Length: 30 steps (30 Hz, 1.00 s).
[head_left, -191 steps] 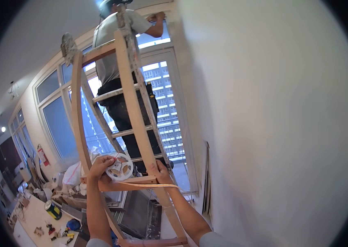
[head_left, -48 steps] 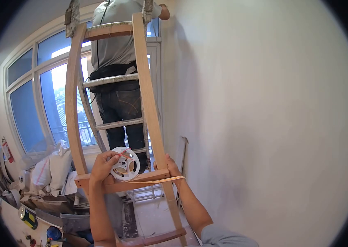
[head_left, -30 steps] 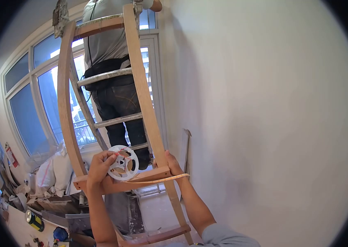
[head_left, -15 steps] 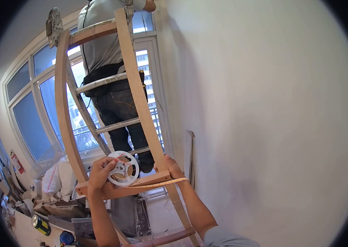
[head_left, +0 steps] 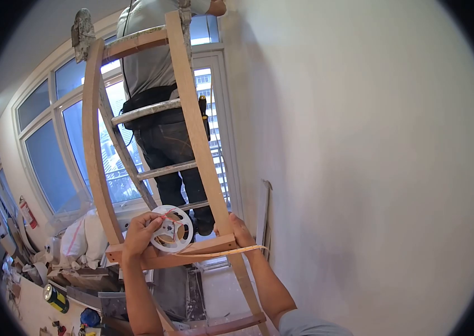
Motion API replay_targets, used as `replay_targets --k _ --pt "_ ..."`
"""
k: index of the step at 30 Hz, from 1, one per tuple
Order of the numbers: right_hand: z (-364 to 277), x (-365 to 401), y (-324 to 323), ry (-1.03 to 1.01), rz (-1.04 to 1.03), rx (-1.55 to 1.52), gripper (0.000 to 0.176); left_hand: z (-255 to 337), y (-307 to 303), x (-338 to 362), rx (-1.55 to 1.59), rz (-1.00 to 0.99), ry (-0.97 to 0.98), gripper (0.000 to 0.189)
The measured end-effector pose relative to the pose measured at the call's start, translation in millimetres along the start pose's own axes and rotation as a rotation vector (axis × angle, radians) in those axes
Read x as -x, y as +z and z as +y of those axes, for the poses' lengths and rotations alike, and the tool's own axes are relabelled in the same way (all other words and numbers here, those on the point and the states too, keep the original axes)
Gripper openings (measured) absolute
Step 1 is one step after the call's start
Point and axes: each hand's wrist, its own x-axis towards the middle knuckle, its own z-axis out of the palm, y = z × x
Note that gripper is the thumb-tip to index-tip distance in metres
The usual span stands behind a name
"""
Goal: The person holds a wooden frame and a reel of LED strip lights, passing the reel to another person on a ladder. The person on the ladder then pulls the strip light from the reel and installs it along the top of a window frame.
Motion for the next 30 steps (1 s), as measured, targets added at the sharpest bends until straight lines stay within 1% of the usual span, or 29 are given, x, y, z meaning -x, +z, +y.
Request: replay_targets --k 2,5,8,15,18,21,30 --pt "0.0 0.6 -0.9 -0.019 -0.012 0.022 0.060 -3.9 -1.7 -0.8 -0.007 -0.006 0.011 0.018" --pt "3.6 -0.7 -1.4 -0.019 0.023 0.032 0.060 -4.0 -2.1 -1.6 -0.008 -0.007 0.005 0.018" --pt "4.1 -0.9 -4.9 0.007 -0.003 0.036 0.058 -3.2 -1.0 -1.6 -0.013 -0.006 0.002 0.018" --pt "1.6 -0.3 -0.5 0.013 0.037 0.011 0.059 -7.2 -2.8 -3.7 -0.010 -0.004 -0.001 0.018" --pt "3.2 -2.1 -3.0 -0.018 -0.012 0.021 0.059 -1.5 -1.0 -1.5 -0.010 -0.005 -0.001 0.018" --pt "4.4 -2.1 -1.7 -0.010 0.020 0.016 0.061 -2.8 -1.4 -1.7 -0.020 -0.003 0.011 0.018" --pt "1.6 -0.2 -1.2 0.004 -0.002 -0.001 0.061 -2.7 -2.6 -1.3 0.017 -0.026 -0.005 0.018"
